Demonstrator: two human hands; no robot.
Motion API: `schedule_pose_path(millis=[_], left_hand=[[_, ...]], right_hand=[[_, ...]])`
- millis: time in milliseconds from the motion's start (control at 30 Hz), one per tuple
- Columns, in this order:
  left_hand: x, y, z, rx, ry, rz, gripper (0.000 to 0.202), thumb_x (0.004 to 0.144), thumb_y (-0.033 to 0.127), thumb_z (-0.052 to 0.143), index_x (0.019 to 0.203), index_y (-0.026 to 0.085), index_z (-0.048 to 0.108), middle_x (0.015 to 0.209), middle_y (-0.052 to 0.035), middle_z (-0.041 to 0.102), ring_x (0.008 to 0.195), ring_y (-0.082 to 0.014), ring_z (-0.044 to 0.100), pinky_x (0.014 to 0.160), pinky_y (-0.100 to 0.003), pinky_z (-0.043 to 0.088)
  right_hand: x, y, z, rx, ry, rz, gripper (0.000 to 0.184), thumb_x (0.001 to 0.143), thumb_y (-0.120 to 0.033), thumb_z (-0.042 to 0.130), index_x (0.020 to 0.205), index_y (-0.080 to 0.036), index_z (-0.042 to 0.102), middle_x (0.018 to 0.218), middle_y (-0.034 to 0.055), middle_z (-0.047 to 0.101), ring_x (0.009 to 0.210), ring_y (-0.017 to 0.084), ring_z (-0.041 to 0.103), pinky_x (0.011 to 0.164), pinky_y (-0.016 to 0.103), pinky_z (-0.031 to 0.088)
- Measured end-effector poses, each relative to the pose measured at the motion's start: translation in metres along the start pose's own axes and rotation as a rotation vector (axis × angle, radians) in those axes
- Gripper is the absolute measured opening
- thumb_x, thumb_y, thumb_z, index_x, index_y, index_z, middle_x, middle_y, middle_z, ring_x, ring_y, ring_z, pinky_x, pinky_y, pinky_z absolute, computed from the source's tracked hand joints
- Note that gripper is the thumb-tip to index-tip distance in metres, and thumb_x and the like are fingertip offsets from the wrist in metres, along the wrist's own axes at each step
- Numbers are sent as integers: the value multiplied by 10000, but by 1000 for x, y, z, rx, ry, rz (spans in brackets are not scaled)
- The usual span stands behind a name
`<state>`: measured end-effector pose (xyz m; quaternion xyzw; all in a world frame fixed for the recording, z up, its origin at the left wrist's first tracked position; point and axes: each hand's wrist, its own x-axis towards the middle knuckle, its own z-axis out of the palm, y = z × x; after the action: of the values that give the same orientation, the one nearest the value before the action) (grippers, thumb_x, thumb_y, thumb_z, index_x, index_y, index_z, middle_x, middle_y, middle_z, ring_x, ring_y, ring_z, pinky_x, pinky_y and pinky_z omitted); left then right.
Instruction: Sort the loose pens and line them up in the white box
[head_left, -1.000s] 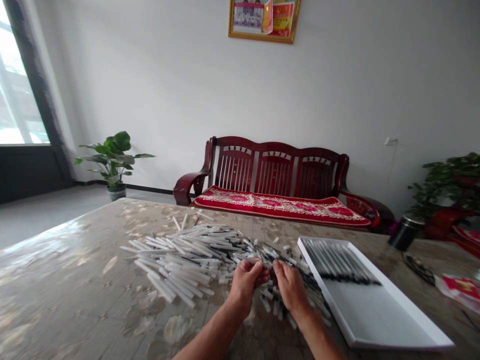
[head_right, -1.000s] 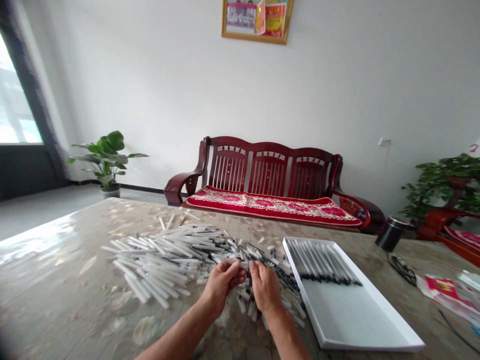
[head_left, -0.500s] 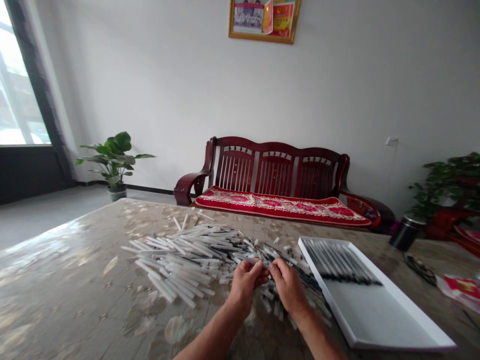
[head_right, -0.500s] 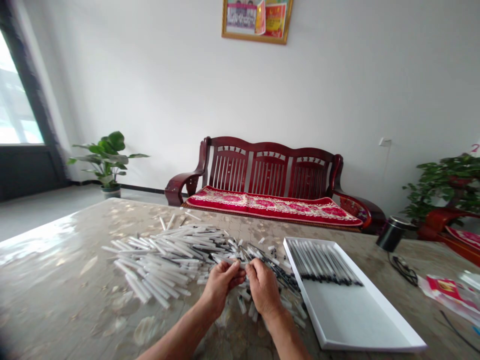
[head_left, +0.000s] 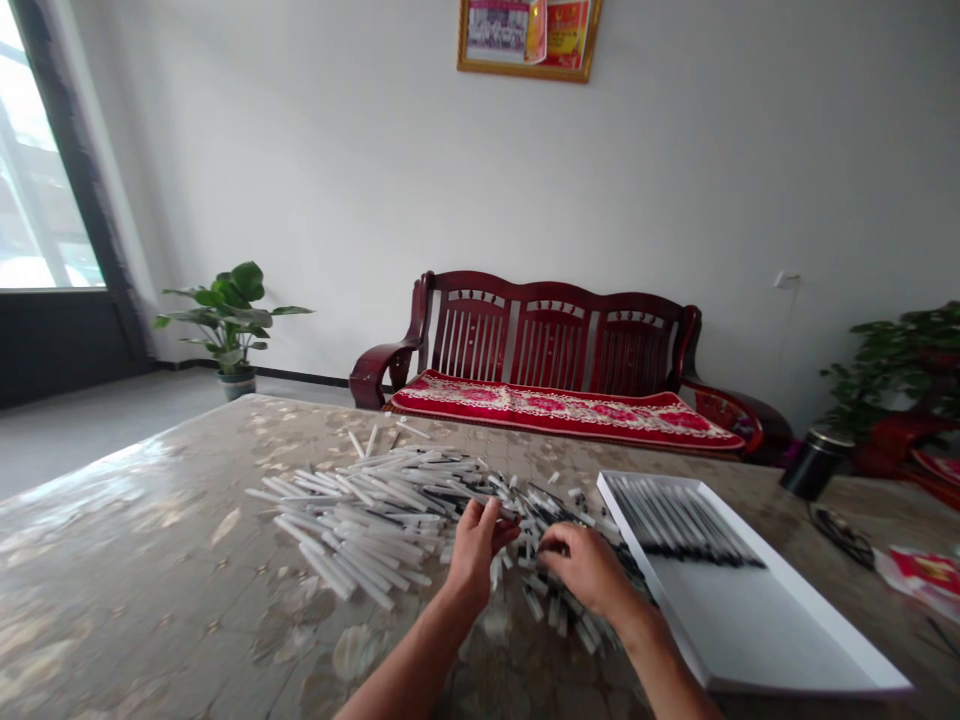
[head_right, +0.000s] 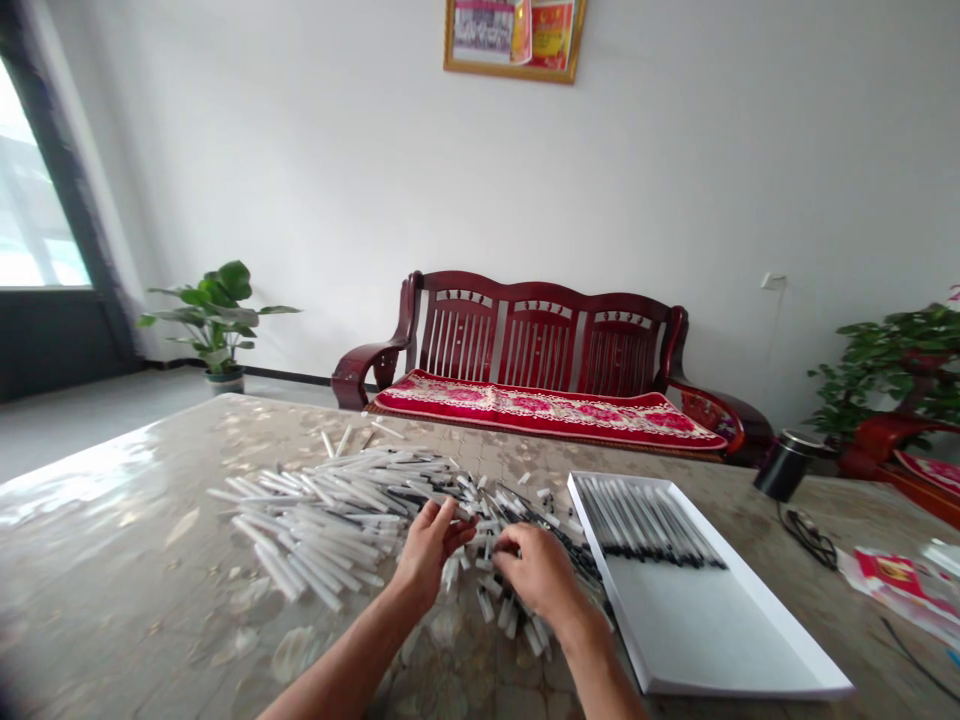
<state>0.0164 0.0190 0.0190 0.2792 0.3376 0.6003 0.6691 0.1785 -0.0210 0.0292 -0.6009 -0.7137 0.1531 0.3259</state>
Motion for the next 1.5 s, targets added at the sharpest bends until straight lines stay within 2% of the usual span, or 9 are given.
schedule_pose_path(millis=[200, 333, 400, 500, 567, 667, 800, 1167, 1500], left_hand=[[1, -1, -1, 168, -93, 103, 356, 714, 506, 700, 753, 179, 566, 678, -18, 662, 637, -140, 630, 659, -273, 532], [5, -4, -6, 364, -117, 211, 288, 784, 467, 623, 842, 185, 617, 544, 45, 532, 534, -125, 543, 566, -235, 455], [9, -3, -11, 542, -115, 283, 271, 830, 428, 561, 921, 190, 655, 569, 38, 547, 571, -139, 555, 588, -241, 445], [11, 3, -16, 812, -97, 424, 291, 883, 386, 480, 1010, 217, 680, 854, -26, 685, 840, -184, 630, 784, -288, 468], [11, 9, -18, 980, -93, 491, 320, 920, 374, 422, 1035, 234, 687, 983, -44, 683, 936, -193, 623, 856, -308, 449], [7, 18, -18, 1236, -101, 539, 337, 949, 356, 396, 1050, 260, 704, 908, -38, 653, 883, -193, 615, 806, -303, 445], [1, 22, -17, 1453, -131, 637, 278, 939, 328, 472, 1053, 303, 724, 889, -36, 649, 902, -207, 601, 800, -302, 436], [-4, 24, -16, 1562, -218, 737, 210, 915, 300, 555, 1018, 322, 736, 887, -26, 679, 877, -215, 581, 770, -307, 425], [-1, 25, -16, 1562, -277, 720, 191, 906, 300, 573, 990, 312, 744, 870, -30, 689, 883, -222, 594, 782, -317, 437]], right_hand=[[-12, -6, 2, -418, -117, -62, 143, 649, -149, 652, 712, -258, 720, 783, 16, 708, 698, 189, 658, 575, 240, 331], [-15, -14, 12, -489, -93, -95, 165, 665, -105, 609, 717, -241, 688, 825, 40, 715, 706, 197, 667, 572, 248, 327], [-14, -16, 15, -468, -78, -79, 180, 668, -90, 592, 742, -233, 672, 842, 43, 718, 724, 197, 671, 587, 244, 344], [-7, -12, 10, -316, -50, -8, 168, 705, -96, 568, 780, -228, 640, 801, 24, 720, 743, 189, 677, 617, 231, 382], [-1, -6, 1, -184, 28, 55, 133, 755, -125, 551, 805, -226, 621, 775, 19, 719, 750, 187, 682, 645, 234, 415], [6, 8, -12, -73, 203, 106, 86, 808, -190, 537, 849, -225, 603, 802, 36, 720, 766, 201, 685, 688, 263, 458], [7, 19, -17, -77, 342, 46, 75, 831, -235, 528, 854, -230, 599, 823, 47, 712, 783, 213, 680, 705, 290, 475], [7, 17, -8, -167, 405, -204, 109, 839, -149, 536, 839, -236, 601, 819, 20, 687, 782, 172, 673, 705, 246, 490], [6, 18, -7, -78, 348, -242, 140, 838, -119, 542, 879, -226, 622, 841, 28, 689, 797, 180, 681, 725, 256, 516]])
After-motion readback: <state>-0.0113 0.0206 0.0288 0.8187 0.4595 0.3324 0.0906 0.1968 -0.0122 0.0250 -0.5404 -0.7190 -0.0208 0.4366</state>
